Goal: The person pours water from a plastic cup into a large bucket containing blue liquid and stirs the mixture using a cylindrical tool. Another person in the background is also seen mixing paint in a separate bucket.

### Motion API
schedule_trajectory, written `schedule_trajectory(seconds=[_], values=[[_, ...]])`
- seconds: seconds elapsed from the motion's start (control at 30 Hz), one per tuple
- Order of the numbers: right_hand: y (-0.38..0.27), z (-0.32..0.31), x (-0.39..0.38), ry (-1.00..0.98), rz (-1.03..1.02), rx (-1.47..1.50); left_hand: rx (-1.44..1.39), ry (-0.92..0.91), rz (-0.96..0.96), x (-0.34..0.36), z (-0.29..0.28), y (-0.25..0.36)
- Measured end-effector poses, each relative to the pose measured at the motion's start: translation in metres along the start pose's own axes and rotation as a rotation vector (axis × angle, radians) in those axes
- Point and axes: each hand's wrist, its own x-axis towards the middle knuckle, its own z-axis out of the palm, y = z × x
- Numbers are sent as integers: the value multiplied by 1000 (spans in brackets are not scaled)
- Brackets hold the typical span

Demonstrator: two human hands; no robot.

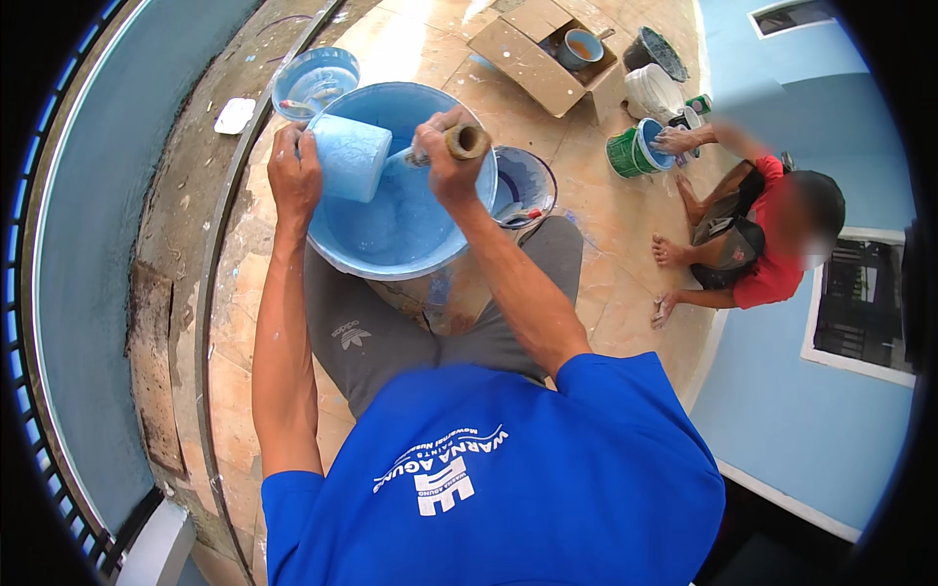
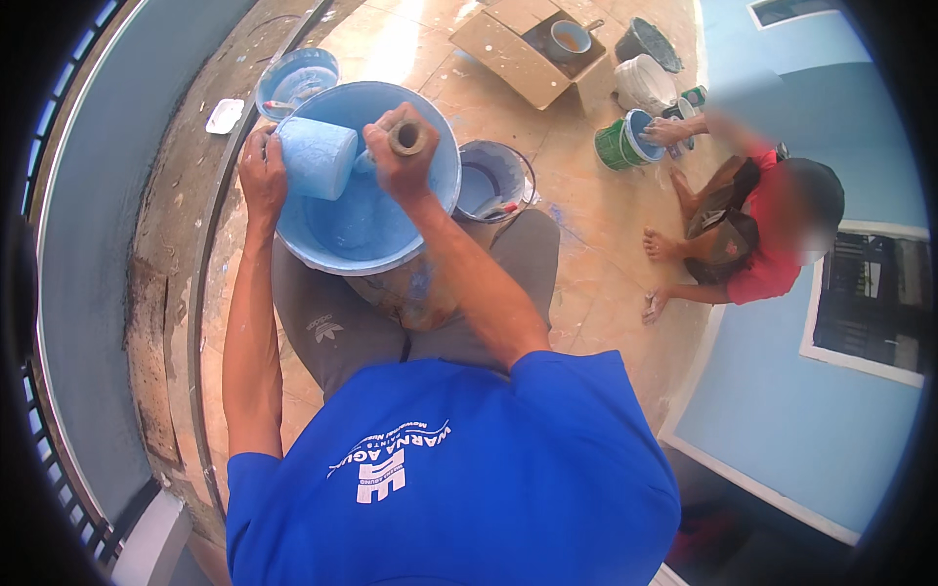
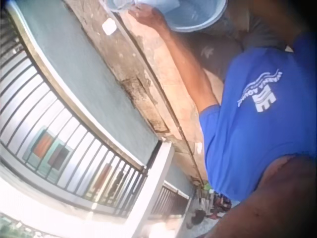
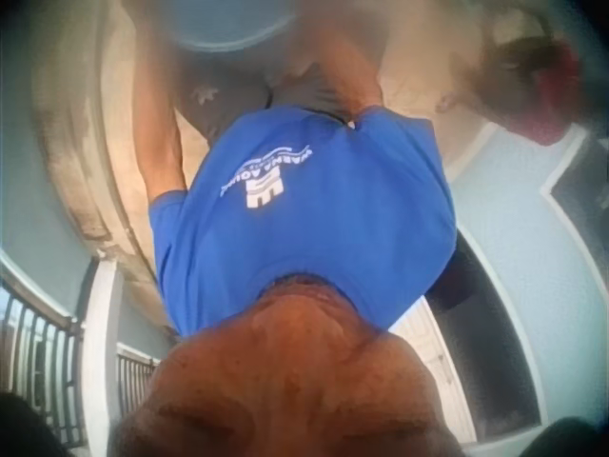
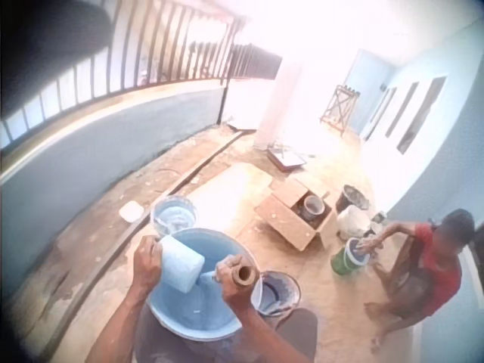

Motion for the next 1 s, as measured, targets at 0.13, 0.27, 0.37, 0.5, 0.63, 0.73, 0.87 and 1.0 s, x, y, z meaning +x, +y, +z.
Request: schedule_trajectory(seconds=[0.13,0.27,0.37,0.5,0.63,0.73,0.87,1.0], values=[[35,0,-13,31,58,-159,8,-28,-50,-2,-3,2],[14,-16,-37,-72,100,-109,6,-47,-77,-4,-4,4],[-19,-35,-54,-160,175,-82,6,-46,-70,-3,-2,3],[-59,-49,-77,-275,222,-112,12,-56,-70,-5,-4,-2],[-73,-49,-85,-336,247,-263,12,-54,-78,-3,-2,-3],[-75,-47,-76,-174,206,-290,30,-55,-57,-1,-2,0],[-73,-40,-56,-58,92,-210,11,-54,-72,-3,-5,-5],[-44,-25,-29,-45,-6,-176,-7,-50,-76,-3,-2,-10]])
